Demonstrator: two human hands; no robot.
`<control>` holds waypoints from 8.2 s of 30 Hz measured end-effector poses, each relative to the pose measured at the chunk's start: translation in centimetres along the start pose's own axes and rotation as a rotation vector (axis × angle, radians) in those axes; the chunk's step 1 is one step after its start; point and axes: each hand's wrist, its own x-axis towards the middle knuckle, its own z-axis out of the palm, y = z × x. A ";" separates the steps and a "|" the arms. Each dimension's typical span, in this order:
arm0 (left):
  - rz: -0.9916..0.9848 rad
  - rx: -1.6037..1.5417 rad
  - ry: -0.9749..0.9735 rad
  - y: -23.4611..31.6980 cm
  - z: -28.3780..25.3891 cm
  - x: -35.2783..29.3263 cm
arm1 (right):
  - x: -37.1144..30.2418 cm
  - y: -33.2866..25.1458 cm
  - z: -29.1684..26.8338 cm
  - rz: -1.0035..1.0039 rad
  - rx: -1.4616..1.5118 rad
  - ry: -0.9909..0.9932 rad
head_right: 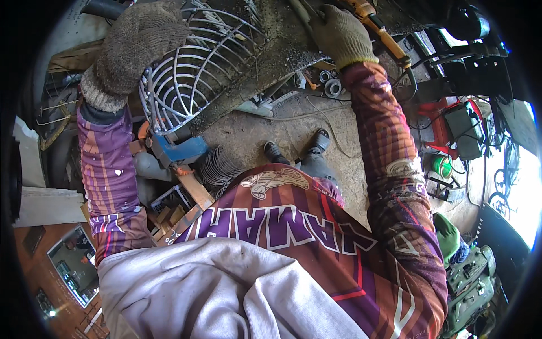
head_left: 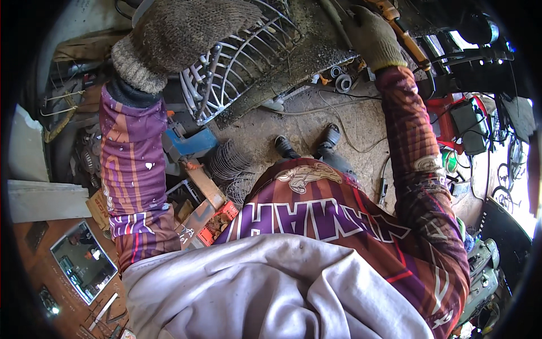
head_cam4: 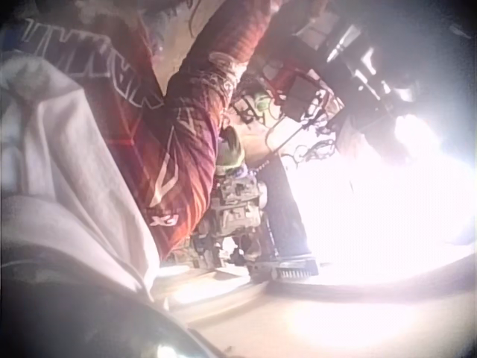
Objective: The person holds a welding shield in one hand and a welding torch in the other to weld a metal workpiece on a table.
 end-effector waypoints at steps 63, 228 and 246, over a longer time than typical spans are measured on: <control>0.451 1.275 0.031 -2.7 -5.0 -7.9 | -11.3 6.6 0.4 0.108 0.619 0.077; 0.421 1.837 0.457 0.8 9.0 -1.5 | -11.5 13.2 1.0 -0.141 0.658 -0.257; 0.232 1.552 0.379 -6.3 1.2 -4.1 | -15.4 10.9 2.5 0.098 0.503 -0.261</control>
